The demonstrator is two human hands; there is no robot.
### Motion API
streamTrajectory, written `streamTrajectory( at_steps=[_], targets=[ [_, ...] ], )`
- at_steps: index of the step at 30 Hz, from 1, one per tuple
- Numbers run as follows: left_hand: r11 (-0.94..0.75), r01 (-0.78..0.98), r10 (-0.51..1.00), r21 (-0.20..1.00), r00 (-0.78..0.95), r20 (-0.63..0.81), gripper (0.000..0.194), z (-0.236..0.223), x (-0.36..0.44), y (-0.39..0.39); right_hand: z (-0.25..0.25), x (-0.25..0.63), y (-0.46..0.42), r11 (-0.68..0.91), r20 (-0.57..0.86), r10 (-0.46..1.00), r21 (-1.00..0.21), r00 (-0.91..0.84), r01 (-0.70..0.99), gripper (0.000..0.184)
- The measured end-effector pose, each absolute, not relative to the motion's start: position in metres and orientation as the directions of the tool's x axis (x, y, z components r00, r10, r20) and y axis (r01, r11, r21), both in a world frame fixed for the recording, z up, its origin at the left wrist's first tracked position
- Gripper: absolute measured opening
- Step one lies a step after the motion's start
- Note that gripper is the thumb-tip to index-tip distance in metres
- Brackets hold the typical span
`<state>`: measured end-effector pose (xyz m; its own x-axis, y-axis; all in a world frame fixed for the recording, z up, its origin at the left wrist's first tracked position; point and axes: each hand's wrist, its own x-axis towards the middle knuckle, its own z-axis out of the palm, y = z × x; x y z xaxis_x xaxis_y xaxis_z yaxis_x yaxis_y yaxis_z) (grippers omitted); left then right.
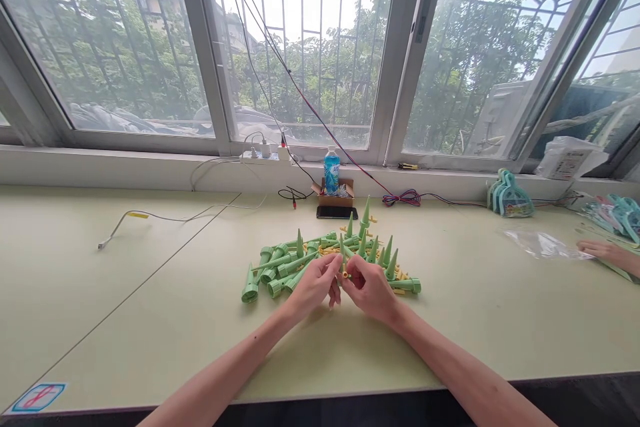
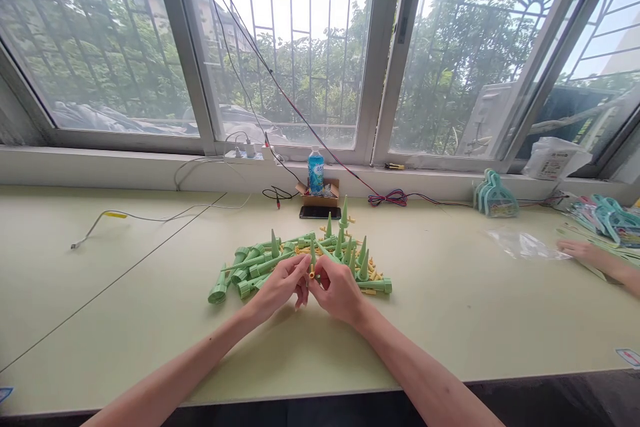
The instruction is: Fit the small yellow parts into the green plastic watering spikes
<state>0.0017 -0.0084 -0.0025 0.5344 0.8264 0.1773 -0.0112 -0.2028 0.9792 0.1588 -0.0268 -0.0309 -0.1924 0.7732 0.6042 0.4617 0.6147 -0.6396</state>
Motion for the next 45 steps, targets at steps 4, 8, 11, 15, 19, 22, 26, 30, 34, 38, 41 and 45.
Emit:
streamTrajectory(
  at_steps=[4, 8, 11, 15, 19, 22, 26, 30, 34, 38, 41, 45],
  targets=[
    [-0.253, 0.022, 0.818, 0.967, 0.539, 0.201, 0.039, -0.004, 0.001, -0.008, -0.029, 0.158, -0.028, 0.614, 0.603, 0.775, -0.646, -0.189, 0.453, 0.026],
    [-0.307, 0.038, 0.834, 0.951, 0.491, 0.250, 0.035, -0.004, 0.000, -0.008, -0.027, 0.158, -0.028, 0.608, 0.593, 0.780, -0.643, -0.199, 0.466, 0.019],
    [-0.350, 0.078, 0.861, 0.933, 0.420, 0.288, 0.034, -0.004, -0.001, -0.009, -0.025, 0.159, -0.028, 0.595, 0.575, 0.793, -0.658, -0.201, 0.462, 0.013],
    [-0.397, 0.154, 0.894, 0.905, 0.288, 0.343, 0.032, -0.005, -0.001, -0.009, -0.024, 0.160, -0.030, 0.600, 0.575, 0.791, -0.658, -0.210, 0.455, 0.021],
    [-0.429, 0.182, 0.897, 0.885, 0.198, 0.394, 0.030, -0.006, 0.000, -0.008, -0.027, 0.160, -0.028, 0.599, 0.591, 0.785, -0.648, -0.186, 0.470, 0.028],
    [-0.443, 0.230, 0.895, 0.866, 0.174, 0.412, 0.029, -0.006, 0.001, -0.008, -0.028, 0.161, -0.027, 0.583, 0.616, 0.778, -0.635, -0.123, 0.507, 0.023],
    [-0.462, 0.300, 0.886, 0.834, 0.196, 0.420, 0.029, -0.006, 0.002, -0.010, -0.028, 0.161, -0.025, 0.542, 0.648, 0.760, -0.594, -0.046, 0.595, 0.015],
    [-0.484, 0.353, 0.874, 0.801, 0.251, 0.417, 0.025, -0.009, 0.002, -0.010, -0.026, 0.162, -0.026, 0.502, 0.651, 0.758, -0.555, -0.029, 0.663, 0.017],
    [-0.493, 0.360, 0.864, 0.792, 0.314, 0.395, 0.024, -0.013, 0.002, -0.009, -0.025, 0.163, -0.026, 0.495, 0.639, 0.766, -0.513, -0.073, 0.701, 0.022],
    [-0.511, 0.386, 0.854, 0.768, 0.329, 0.403, 0.025, -0.015, 0.001, -0.007, -0.027, 0.164, -0.024, 0.486, 0.596, 0.793, -0.498, -0.123, 0.718, 0.021],
    [-0.518, 0.400, 0.852, 0.756, 0.325, 0.411, 0.025, -0.014, 0.000, -0.006, -0.029, 0.165, -0.022, 0.503, 0.567, 0.804, -0.488, -0.179, 0.713, 0.020],
    [-0.516, 0.396, 0.854, 0.760, 0.302, 0.423, 0.027, -0.011, 0.000, -0.007, -0.030, 0.166, -0.022, 0.527, 0.534, 0.810, -0.485, -0.241, 0.698, 0.023]
  ],
)
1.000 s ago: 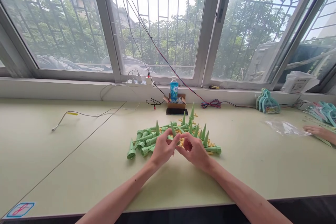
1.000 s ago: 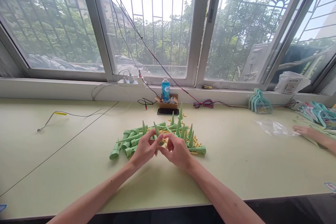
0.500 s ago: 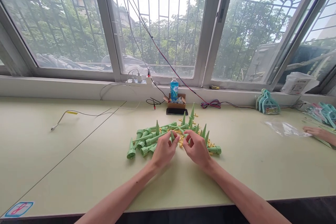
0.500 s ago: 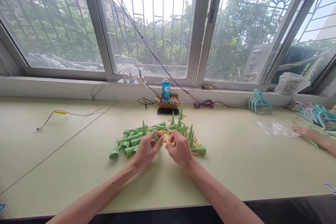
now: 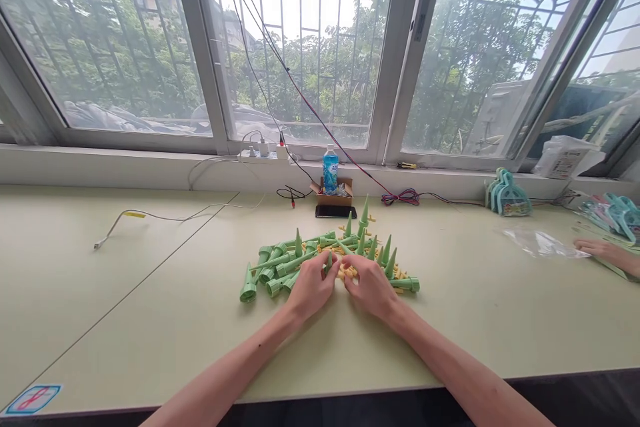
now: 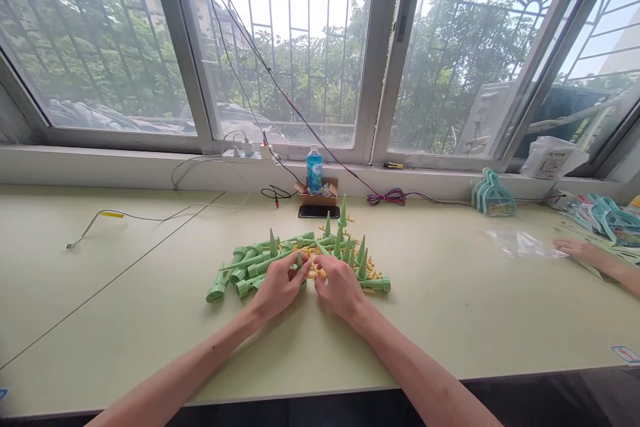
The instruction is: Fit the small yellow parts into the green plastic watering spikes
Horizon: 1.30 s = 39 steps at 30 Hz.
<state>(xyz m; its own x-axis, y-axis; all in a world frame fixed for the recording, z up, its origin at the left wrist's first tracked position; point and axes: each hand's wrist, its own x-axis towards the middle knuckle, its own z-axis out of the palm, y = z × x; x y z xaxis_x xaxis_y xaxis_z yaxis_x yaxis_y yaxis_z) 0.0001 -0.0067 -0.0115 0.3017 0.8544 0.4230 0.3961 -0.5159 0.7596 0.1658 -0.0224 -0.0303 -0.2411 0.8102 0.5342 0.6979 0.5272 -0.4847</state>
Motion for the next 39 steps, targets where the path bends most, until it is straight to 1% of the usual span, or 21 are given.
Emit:
streamTrajectory(
  at_steps=[4, 7, 17, 22, 26, 30, 33, 36, 39],
  targets=[
    [-0.515, 0.399, 0.857, 0.758, 0.261, 0.445, 0.028, -0.008, 0.001, -0.009, -0.029, 0.166, -0.023, 0.529, 0.503, 0.821, -0.492, -0.271, 0.691, 0.029],
    [-0.505, 0.392, 0.863, 0.769, 0.225, 0.452, 0.028, -0.004, 0.001, -0.010, -0.029, 0.166, -0.023, 0.530, 0.482, 0.826, -0.492, -0.291, 0.691, 0.029],
    [-0.481, 0.265, 0.876, 0.836, 0.124, 0.465, 0.034, 0.008, 0.001, -0.016, -0.031, 0.166, -0.023, 0.532, 0.492, 0.818, -0.450, -0.298, 0.717, 0.025],
    [-0.485, 0.262, 0.874, 0.834, 0.124, 0.469, 0.035, 0.006, 0.002, -0.015, -0.032, 0.165, -0.022, 0.533, 0.539, 0.804, -0.469, -0.250, 0.704, 0.024],
    [-0.493, 0.275, 0.870, 0.825, 0.135, 0.475, 0.033, 0.005, 0.002, -0.014, -0.033, 0.165, -0.021, 0.547, 0.576, 0.786, -0.476, -0.226, 0.689, 0.028],
    [-0.488, 0.254, 0.873, 0.835, 0.131, 0.470, 0.034, 0.005, 0.002, -0.015, -0.032, 0.165, -0.020, 0.572, 0.637, 0.747, -0.470, -0.190, 0.672, 0.030],
    [-0.490, 0.244, 0.872, 0.837, 0.142, 0.469, 0.033, 0.005, 0.002, -0.014, -0.029, 0.163, -0.022, 0.601, 0.681, 0.716, -0.488, -0.155, 0.633, 0.029],
    [-0.505, 0.248, 0.863, 0.827, 0.158, 0.480, 0.030, 0.003, 0.002, -0.013, -0.024, 0.161, -0.024, 0.622, 0.706, 0.697, -0.506, -0.127, 0.597, 0.028],
    [-0.544, 0.243, 0.839, 0.803, 0.139, 0.526, 0.025, 0.001, 0.001, -0.013, -0.022, 0.160, -0.026, 0.645, 0.721, 0.681, -0.509, -0.127, 0.570, 0.026]
  ],
)
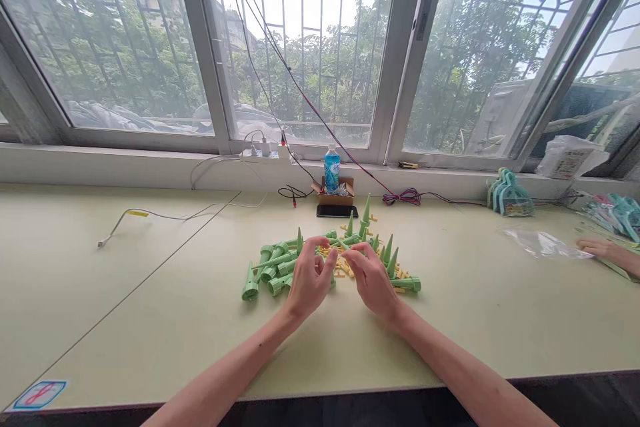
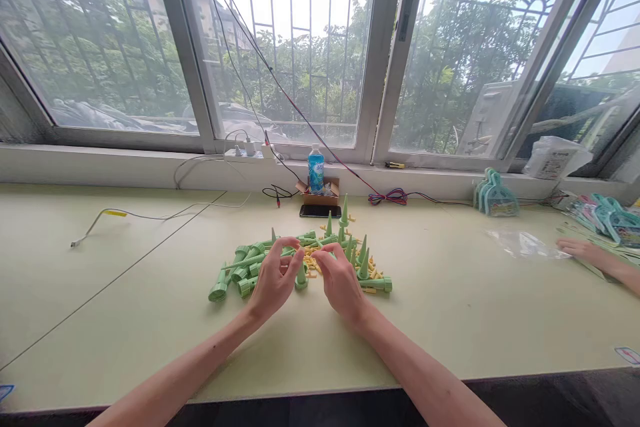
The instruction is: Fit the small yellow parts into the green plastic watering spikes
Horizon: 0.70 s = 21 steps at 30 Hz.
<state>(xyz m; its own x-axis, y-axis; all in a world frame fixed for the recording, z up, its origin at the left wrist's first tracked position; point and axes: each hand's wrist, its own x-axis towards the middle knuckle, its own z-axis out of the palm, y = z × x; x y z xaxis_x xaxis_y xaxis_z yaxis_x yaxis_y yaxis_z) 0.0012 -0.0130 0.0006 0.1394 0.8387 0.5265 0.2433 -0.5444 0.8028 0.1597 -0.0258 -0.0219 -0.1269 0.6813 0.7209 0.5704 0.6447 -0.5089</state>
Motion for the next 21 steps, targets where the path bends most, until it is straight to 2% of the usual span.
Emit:
streamTrajectory(
  at_steps=[5, 8, 12, 15, 18, 21],
  targets=[
    [-0.675, 0.272, 0.714, 0.686, 0.010, 0.700, 0.014, 0.002, -0.001, -0.015, -0.023, 0.161, -0.025, 0.680, 0.743, 0.656, -0.506, -0.132, 0.530, 0.023],
    [-0.725, 0.291, 0.653, 0.624, 0.003, 0.757, 0.004, 0.001, -0.001, -0.016, -0.023, 0.160, -0.025, 0.692, 0.746, 0.654, -0.524, -0.124, 0.497, 0.022],
    [-0.770, 0.298, 0.609, 0.564, 0.079, 0.789, 0.006, -0.003, 0.001, -0.017, -0.022, 0.160, -0.025, 0.677, 0.731, 0.676, -0.564, -0.097, 0.473, 0.019],
    [-0.789, 0.304, 0.600, 0.534, 0.197, 0.776, 0.005, -0.008, 0.003, -0.017, -0.022, 0.160, -0.025, 0.666, 0.719, 0.690, -0.587, -0.083, 0.460, 0.019],
    [-0.786, 0.318, 0.615, 0.530, 0.317, 0.722, 0.008, -0.012, 0.003, -0.017, -0.023, 0.161, -0.026, 0.667, 0.715, 0.695, -0.599, -0.078, 0.443, 0.018],
    [-0.768, 0.316, 0.641, 0.557, 0.352, 0.682, 0.010, -0.014, 0.003, -0.016, -0.022, 0.161, -0.026, 0.665, 0.709, 0.701, -0.612, -0.076, 0.428, 0.016]
  ],
)
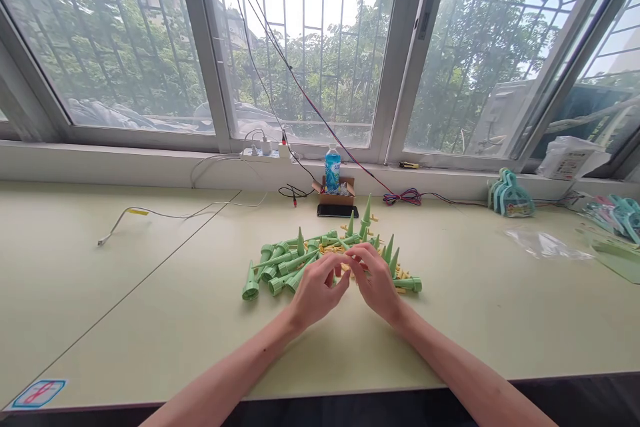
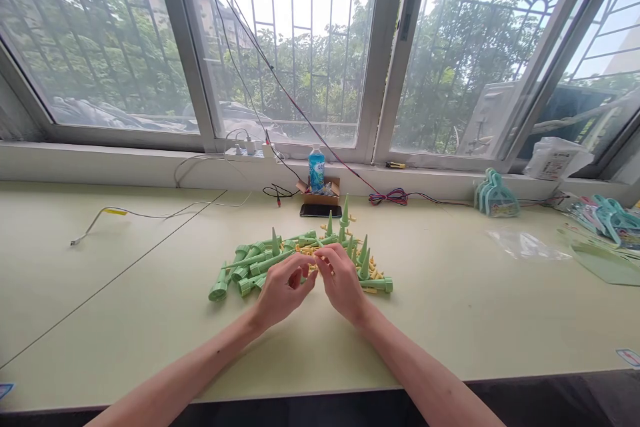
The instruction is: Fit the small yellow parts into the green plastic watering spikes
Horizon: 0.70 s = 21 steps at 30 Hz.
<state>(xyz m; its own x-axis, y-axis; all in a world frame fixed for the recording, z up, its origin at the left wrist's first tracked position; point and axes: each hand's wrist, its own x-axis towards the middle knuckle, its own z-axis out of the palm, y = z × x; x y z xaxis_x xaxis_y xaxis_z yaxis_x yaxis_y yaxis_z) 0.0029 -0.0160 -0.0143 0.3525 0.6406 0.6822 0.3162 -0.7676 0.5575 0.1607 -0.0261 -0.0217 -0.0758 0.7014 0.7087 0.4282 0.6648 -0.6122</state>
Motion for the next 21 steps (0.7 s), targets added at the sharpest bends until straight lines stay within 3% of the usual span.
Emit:
streamTrajectory(
  at_steps=[11, 21],
  targets=[
    [-0.701, 0.325, 0.713, 0.635, 0.340, 0.614, 0.008, -0.0112, 0.0040, -0.0150, -0.0167, 0.1580, -0.0292, 0.636, 0.672, 0.740, -0.687, -0.025, 0.352, 0.008],
    [-0.680, 0.417, 0.732, 0.604, 0.339, 0.590, 0.011, -0.0177, 0.0016, -0.0130, -0.0166, 0.1585, -0.0301, 0.636, 0.661, 0.749, -0.703, -0.037, 0.319, 0.008]
  ],
)
